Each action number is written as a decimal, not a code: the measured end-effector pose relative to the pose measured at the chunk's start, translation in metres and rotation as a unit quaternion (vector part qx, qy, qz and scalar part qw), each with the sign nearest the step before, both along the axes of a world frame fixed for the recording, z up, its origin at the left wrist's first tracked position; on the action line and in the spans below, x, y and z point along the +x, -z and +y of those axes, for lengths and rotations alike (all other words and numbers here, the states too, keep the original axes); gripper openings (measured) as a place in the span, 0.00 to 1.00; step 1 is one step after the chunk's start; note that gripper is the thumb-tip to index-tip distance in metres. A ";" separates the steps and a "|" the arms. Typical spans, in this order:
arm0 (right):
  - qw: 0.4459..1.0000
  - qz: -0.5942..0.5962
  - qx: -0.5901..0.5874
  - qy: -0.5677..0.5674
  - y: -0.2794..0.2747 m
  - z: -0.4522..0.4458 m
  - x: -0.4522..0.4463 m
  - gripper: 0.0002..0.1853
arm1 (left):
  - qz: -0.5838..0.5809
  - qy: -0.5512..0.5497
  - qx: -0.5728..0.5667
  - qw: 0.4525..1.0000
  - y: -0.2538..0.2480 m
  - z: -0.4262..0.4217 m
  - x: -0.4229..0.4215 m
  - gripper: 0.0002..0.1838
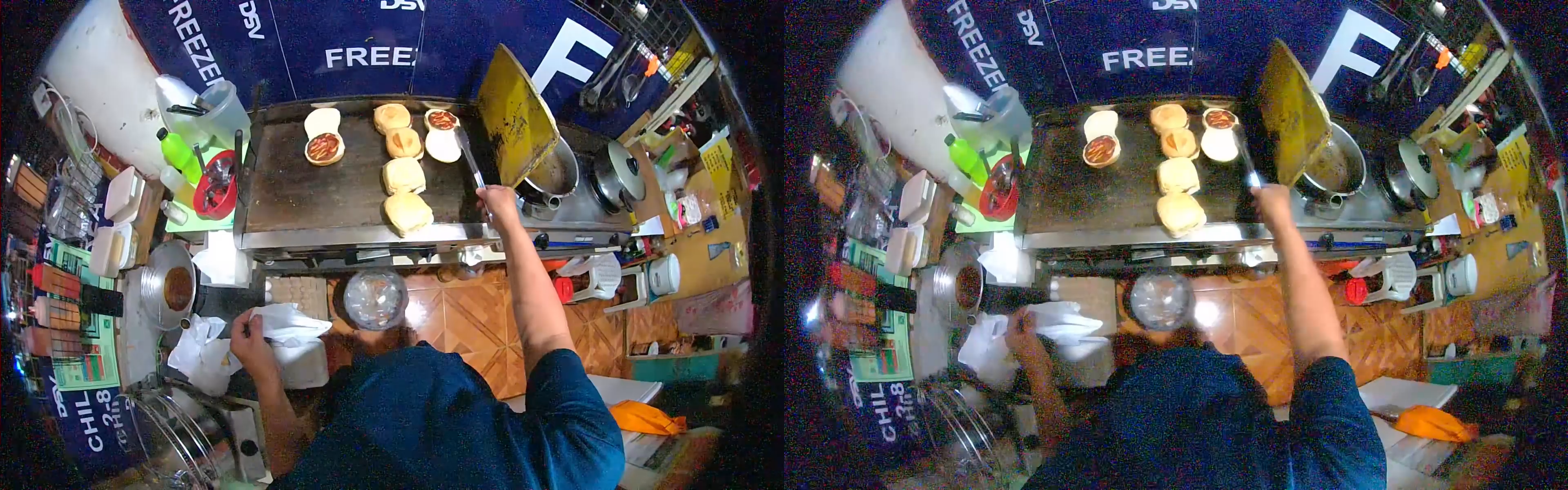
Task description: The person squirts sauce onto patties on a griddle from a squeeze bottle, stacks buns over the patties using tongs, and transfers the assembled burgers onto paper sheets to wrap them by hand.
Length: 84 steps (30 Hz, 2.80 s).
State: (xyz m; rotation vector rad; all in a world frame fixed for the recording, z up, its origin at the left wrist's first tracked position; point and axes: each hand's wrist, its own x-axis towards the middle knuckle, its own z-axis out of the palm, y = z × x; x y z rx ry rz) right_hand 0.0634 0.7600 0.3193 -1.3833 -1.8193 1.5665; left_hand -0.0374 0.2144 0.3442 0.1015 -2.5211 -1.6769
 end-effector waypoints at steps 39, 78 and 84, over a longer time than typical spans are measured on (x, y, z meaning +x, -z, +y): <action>0.942 -0.115 -0.111 -0.294 -0.047 -0.082 -0.173 0.12 | 0.036 -0.032 0.148 0.988 0.029 -0.058 -0.006 0.07; 0.995 0.093 -0.039 -0.003 -0.037 -0.188 0.034 0.09 | 0.027 0.042 0.017 0.999 0.014 -0.014 -0.035 0.08; 0.991 0.075 -0.106 -0.012 -0.057 -0.192 0.045 0.08 | 0.016 0.029 0.004 0.999 0.018 -0.015 -0.036 0.08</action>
